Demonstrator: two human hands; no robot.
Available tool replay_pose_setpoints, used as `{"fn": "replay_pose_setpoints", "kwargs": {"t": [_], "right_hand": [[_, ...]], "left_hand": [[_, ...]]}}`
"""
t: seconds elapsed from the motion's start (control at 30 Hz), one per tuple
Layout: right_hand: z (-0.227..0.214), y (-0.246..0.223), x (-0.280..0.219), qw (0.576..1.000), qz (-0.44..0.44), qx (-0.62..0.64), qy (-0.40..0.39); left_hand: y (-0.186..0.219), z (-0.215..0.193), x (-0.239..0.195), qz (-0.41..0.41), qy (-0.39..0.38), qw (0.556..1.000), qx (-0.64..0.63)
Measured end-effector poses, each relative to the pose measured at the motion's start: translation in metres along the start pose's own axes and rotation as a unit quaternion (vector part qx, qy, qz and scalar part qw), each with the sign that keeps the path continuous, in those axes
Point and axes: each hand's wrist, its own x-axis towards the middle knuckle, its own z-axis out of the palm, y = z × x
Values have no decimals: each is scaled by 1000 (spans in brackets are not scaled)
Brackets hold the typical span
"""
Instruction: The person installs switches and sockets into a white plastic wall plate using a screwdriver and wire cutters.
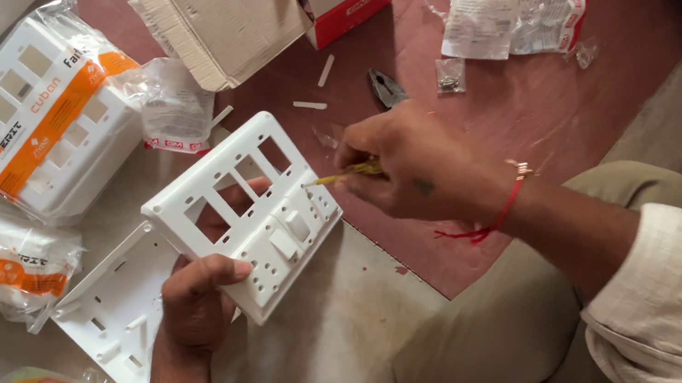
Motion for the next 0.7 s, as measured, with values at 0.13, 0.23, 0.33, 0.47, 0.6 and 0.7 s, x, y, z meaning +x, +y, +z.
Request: {"fn": "replay_pose_setpoints", "kwargs": {"t": [0.13, 0.23, 0.33, 0.47, 0.6, 0.7], "right_hand": [[-9, 5, -5, 998, -9, -21, -54], [-1, 6, -8, 997, -58, -31, -46], [4, 3, -7, 997, 9, -26, -68], [4, 1, -5, 993, 68, -33, -88], [3, 2, -3, 988, 110, -63, -91], [5, 2, -4, 995, 62, -48, -65]], "left_hand": [[2, -1, 5, -21, 33, 998, -58], [-1, -5, 2, -35, 45, 995, -77], [-2, -4, 4, -34, 52, 995, -76], [-2, -6, 4, -34, 50, 995, -85], [-4, -8, 3, -21, 49, 995, -86], [-8, -8, 4, -18, 47, 994, -101]]}}
